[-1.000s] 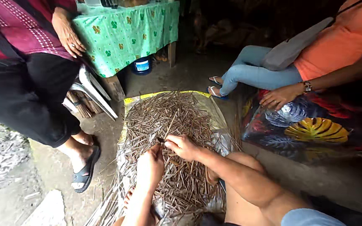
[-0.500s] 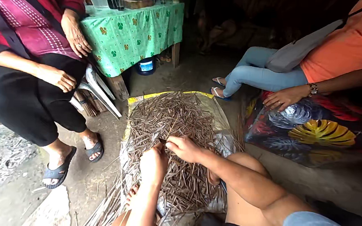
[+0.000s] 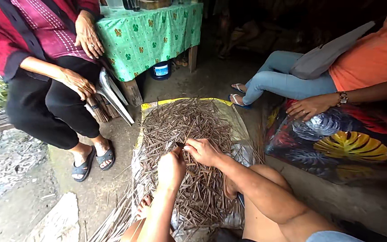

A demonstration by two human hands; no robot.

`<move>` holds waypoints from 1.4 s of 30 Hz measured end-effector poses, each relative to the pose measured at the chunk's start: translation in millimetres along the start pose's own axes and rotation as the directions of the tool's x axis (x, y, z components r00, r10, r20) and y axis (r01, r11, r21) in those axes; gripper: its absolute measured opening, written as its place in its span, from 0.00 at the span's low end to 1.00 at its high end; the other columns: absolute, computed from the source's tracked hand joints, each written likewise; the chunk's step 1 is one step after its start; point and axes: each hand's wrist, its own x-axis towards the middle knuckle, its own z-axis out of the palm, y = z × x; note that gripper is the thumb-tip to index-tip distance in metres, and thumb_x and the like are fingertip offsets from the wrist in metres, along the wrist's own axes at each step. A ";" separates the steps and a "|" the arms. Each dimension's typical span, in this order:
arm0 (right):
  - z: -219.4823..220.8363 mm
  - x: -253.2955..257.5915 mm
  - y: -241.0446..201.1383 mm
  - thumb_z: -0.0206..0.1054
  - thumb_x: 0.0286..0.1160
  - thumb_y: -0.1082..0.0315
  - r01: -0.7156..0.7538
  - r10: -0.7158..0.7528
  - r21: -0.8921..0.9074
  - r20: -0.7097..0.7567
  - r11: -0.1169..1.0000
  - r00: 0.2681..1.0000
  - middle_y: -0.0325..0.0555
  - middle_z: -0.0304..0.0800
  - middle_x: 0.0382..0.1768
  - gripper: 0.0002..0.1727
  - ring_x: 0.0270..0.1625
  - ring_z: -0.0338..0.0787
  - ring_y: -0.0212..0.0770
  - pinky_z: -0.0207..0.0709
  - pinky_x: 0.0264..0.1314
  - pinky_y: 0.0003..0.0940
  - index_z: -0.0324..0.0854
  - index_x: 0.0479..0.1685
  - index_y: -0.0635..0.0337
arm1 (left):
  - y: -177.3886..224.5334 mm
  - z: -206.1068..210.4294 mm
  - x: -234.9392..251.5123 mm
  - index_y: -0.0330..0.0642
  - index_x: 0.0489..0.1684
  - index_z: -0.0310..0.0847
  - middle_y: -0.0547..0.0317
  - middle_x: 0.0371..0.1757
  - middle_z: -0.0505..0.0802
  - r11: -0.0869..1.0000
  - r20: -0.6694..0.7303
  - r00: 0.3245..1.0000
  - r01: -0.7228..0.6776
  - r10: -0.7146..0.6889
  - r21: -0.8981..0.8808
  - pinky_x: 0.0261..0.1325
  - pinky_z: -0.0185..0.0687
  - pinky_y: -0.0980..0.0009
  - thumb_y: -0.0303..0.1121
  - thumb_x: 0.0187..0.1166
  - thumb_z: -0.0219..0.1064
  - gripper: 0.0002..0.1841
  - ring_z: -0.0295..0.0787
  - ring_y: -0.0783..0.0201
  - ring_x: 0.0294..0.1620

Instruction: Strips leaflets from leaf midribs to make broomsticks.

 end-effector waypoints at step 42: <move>-78.1 -33.9 16.5 0.66 0.81 0.50 -0.107 0.094 -0.160 -0.086 0.981 0.992 0.64 0.90 0.49 0.27 0.49 0.91 0.62 0.81 0.56 0.62 0.85 0.62 0.66 | 8.0 16.0 -5.9 0.39 0.64 0.87 0.41 0.49 0.95 0.962 0.257 0.929 -0.273 0.268 -0.017 0.60 0.83 0.39 0.31 0.88 0.53 0.17 0.93 0.42 0.54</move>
